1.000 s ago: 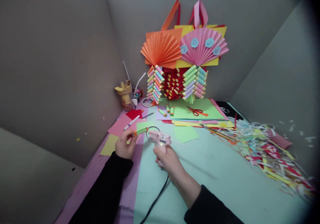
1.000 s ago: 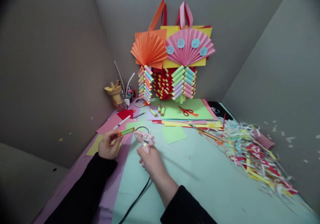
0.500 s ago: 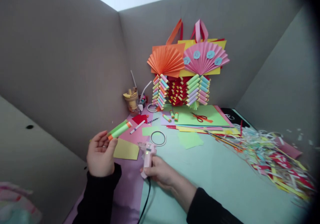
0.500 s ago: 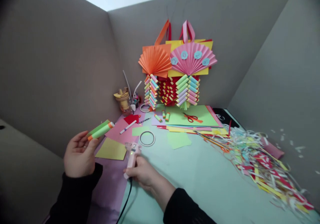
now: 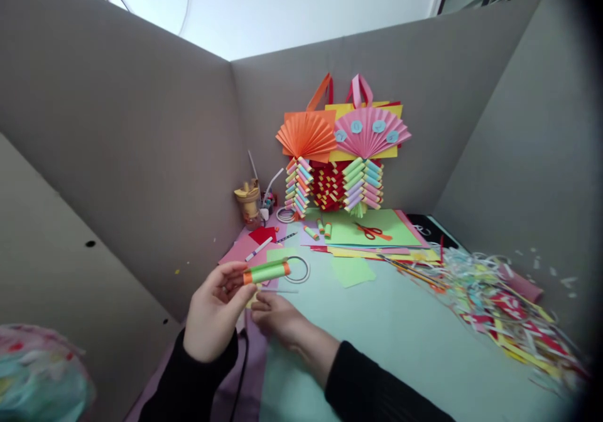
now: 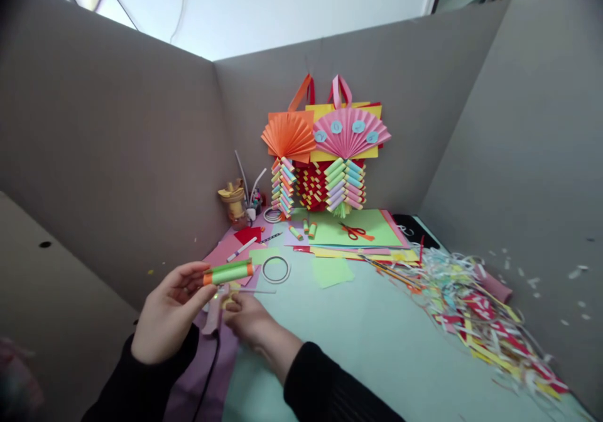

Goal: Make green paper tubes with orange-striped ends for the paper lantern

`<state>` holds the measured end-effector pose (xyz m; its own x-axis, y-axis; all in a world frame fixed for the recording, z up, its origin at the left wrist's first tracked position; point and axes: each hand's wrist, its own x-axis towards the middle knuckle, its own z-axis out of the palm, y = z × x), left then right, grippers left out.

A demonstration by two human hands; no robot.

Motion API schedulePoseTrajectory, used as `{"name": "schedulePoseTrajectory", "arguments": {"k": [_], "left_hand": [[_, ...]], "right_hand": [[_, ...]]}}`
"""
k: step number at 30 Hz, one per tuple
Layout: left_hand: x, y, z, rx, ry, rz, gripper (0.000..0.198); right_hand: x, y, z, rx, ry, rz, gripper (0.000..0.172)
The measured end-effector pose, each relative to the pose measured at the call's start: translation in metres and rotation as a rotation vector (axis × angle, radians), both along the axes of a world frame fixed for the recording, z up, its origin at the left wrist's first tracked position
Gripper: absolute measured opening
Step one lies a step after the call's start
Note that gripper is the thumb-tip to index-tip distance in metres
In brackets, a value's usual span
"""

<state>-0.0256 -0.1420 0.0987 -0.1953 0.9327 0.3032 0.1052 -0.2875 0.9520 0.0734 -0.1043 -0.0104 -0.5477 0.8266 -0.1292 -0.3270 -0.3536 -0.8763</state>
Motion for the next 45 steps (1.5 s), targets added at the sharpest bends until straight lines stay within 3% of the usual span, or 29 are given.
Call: {"name": "schedulePoseTrajectory", "arguments": {"k": [3, 6, 10, 13, 16, 20, 24, 35, 45], "left_hand": [[0.019, -0.002, 0.005, -0.040, -0.009, -0.095, 0.031], [0.048, 0.001, 0.008, -0.081, -0.056, -0.217, 0.030], [0.096, 0.013, 0.006, -0.135, -0.111, -0.379, 0.030], [0.129, 0.030, -0.007, -0.171, -0.134, -0.459, 0.030], [0.151, 0.047, -0.034, -0.214, -0.156, -0.485, 0.032], [0.163, 0.063, -0.075, -0.268, -0.177, -0.522, 0.035], [0.164, 0.070, -0.096, -0.316, -0.160, -0.536, 0.034], [0.161, 0.070, -0.106, -0.408, -0.170, -0.620, 0.029], [0.162, 0.067, -0.104, -0.402, -0.163, -0.586, 0.027]], "right_hand": [[0.055, -0.006, 0.014, 0.034, -0.022, -0.101, 0.045], [0.113, -0.007, 0.023, 0.142, -0.107, -0.149, 0.038], [0.180, -0.004, 0.028, 0.279, -0.173, -0.422, 0.033], [0.216, -0.006, 0.027, 0.420, -0.104, -0.544, 0.044], [0.239, -0.008, 0.020, 0.547, -0.130, -0.515, 0.055], [0.251, -0.006, 0.002, 0.509, -0.294, -0.556, 0.036], [0.253, -0.003, -0.010, 0.480, -0.409, -0.613, 0.024], [0.251, -0.007, -0.015, 0.428, -0.383, -0.589, 0.021], [0.251, -0.009, -0.014, 0.606, -0.350, -0.621, 0.016]]}}
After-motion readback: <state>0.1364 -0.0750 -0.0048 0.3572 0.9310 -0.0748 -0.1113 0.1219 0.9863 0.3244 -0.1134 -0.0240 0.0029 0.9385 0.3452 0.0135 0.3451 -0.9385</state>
